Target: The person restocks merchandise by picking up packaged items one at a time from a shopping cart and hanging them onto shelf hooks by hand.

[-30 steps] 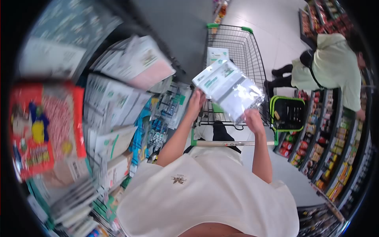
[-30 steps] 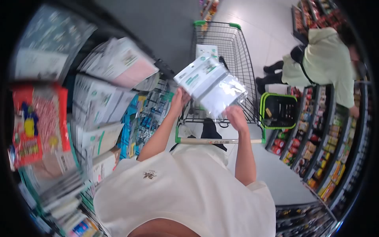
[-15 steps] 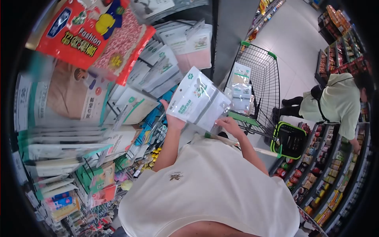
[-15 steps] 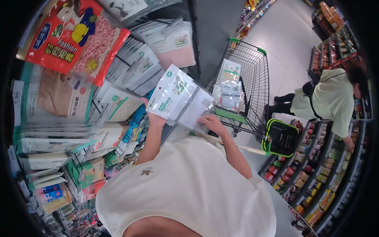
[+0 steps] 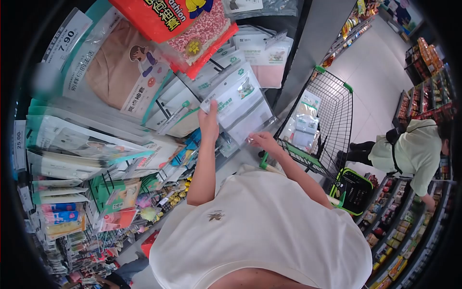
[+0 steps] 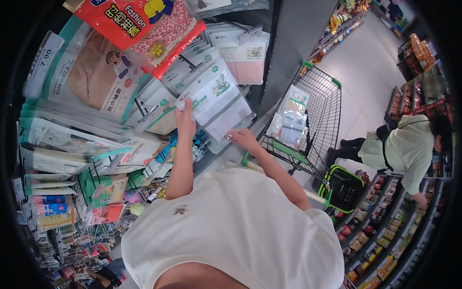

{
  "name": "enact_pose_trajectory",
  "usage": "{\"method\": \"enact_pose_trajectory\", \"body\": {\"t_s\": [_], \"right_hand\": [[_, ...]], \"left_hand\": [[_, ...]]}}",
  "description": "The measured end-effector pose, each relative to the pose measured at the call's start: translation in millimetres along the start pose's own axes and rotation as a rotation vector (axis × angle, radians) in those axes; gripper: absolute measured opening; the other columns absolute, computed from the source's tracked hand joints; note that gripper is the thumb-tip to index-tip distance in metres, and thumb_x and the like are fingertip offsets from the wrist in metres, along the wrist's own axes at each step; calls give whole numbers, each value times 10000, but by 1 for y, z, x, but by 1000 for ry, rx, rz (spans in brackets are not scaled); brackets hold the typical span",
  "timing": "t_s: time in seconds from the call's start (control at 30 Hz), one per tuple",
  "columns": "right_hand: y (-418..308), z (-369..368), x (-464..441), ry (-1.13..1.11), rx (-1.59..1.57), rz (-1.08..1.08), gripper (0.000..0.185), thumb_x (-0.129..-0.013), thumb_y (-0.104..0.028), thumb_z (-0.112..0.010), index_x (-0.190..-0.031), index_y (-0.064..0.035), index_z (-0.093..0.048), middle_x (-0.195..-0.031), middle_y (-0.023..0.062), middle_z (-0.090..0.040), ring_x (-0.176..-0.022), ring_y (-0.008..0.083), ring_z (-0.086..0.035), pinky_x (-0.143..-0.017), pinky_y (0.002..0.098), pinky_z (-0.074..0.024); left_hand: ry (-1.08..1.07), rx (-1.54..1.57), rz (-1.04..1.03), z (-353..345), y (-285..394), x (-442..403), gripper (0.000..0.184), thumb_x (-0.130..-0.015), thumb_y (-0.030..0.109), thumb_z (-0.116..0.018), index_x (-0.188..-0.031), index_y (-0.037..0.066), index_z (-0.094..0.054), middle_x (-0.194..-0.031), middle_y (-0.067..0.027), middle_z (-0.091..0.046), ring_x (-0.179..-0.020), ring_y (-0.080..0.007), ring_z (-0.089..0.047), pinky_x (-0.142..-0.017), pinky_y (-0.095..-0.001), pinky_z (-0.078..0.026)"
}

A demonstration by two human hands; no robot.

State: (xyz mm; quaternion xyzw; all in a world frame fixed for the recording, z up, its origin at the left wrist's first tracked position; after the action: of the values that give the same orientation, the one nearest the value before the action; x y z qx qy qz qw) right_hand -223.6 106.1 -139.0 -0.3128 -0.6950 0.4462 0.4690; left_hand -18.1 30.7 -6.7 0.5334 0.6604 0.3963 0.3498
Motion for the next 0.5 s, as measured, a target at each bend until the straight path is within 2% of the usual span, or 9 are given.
{"method": "enact_pose_trajectory", "body": {"t_s": [0.2, 0.3, 0.37, 0.5], "right_hand": [[-18, -6, -1, 25, -64, -25, 513, -1034, -448, -473, -1122, 21, -661, -1074, 95, -702, -994, 184, -662, -859, 320, -499], [-15, 4, -4, 71, -33, 39, 535, -1037, -463, -453, -1143, 22, -652, -1061, 96, -705, -986, 184, -666, -853, 318, -496], [-11, 13, -4, 153, -31, 95, 468, -1032, -407, -490, -1148, 18, -648, -1024, 93, -704, -957, 174, -661, -828, 299, -494], [-21, 21, 5, 287, 51, 234, 408, -1018, -340, -536, -1180, 23, -629, -1005, 88, -698, -936, 163, -653, -798, 293, -498]], "left_hand": [[83, 46, -86, -1, 19, -24, 411, -1022, 302, -590, -1244, -43, -596, -1215, -85, -635, -1078, -142, -591, -955, -291, -449], [70, 37, -97, -5, 28, -31, 396, -1016, 294, -599, -1230, -40, -594, -1206, -93, -638, -1070, -152, -603, -941, -299, -465], [64, 48, -94, -8, 30, -33, 375, -1000, 281, -625, -1200, -35, -591, -1184, -101, -642, -1049, -174, -628, -902, -320, -509], [75, 35, -71, -13, 31, -36, 374, -996, 303, -631, -1162, -31, -595, -1161, -107, -645, -1041, -167, -622, -907, -311, -497]]}}
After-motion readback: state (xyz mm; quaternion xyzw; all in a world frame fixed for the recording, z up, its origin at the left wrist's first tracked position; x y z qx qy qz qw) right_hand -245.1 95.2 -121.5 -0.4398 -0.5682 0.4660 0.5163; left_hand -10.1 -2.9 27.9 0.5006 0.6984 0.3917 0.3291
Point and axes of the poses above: each hand's wrist, its own x-axis away from the middle knuckle, its own z-axis out of the back of the hand, y = z × x, the point moved 7 cm from there along -x, towards the middle knuckle
